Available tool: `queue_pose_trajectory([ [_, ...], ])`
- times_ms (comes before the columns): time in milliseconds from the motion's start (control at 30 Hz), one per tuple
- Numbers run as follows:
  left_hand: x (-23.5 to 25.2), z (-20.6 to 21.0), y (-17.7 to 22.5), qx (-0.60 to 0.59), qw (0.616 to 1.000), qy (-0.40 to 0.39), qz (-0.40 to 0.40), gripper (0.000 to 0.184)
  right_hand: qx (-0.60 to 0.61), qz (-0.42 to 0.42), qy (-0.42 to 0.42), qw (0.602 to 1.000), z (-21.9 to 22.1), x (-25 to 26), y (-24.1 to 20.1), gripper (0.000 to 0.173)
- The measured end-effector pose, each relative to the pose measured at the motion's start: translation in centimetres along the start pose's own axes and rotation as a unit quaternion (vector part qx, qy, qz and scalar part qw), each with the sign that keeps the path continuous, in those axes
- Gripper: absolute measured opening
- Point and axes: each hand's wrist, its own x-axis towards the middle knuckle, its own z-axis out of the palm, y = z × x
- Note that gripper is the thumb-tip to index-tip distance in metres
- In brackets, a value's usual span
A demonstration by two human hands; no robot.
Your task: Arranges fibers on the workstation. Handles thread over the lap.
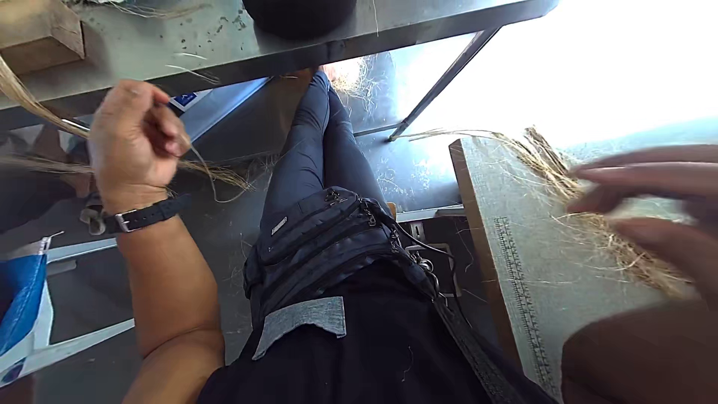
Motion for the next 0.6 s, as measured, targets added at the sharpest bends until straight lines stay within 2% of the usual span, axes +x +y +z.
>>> queue_pose_trajectory([
  [67, 0.0, 2.2, 0.1, 0.034, 0.997, -0.065, 0.005, 0.027, -0.004, -0.101, -0.086, 0.991, 3.9, 5.4, 0.5, 0.030],
  [133, 0.0, 4.5, 0.2, 0.048, 0.994, -0.101, 0.008, 0.025, 0.004, -0.126, -0.165, 0.978, 8.2, 9.9, 0.9, 0.028],
  [200, -0.2, 6.6, -0.2, 0.059, 0.990, -0.127, 0.004, 0.022, 0.065, -0.096, -0.221, 0.968, 12.0, 12.9, 1.8, 0.030],
  [267, -0.6, 8.5, -1.0, 0.083, 0.983, -0.163, -0.005, 0.020, 0.193, -0.018, -0.257, 0.947, 15.1, 14.6, 2.6, 0.030],
  [367, -1.1, 10.9, -3.1, 0.115, 0.969, -0.217, -0.021, 0.019, 0.377, 0.106, -0.247, 0.886, 18.6, 15.3, 4.1, 0.034],
  [467, -1.7, 12.9, -5.0, 0.118, 0.958, -0.257, -0.046, 0.018, 0.470, 0.154, -0.218, 0.841, 20.5, 14.9, 5.8, 0.034],
  [600, -3.2, 14.6, -6.2, 0.128, 0.953, -0.273, -0.042, 0.018, 0.485, 0.180, -0.144, 0.844, 20.8, 14.7, 7.2, 0.029],
])
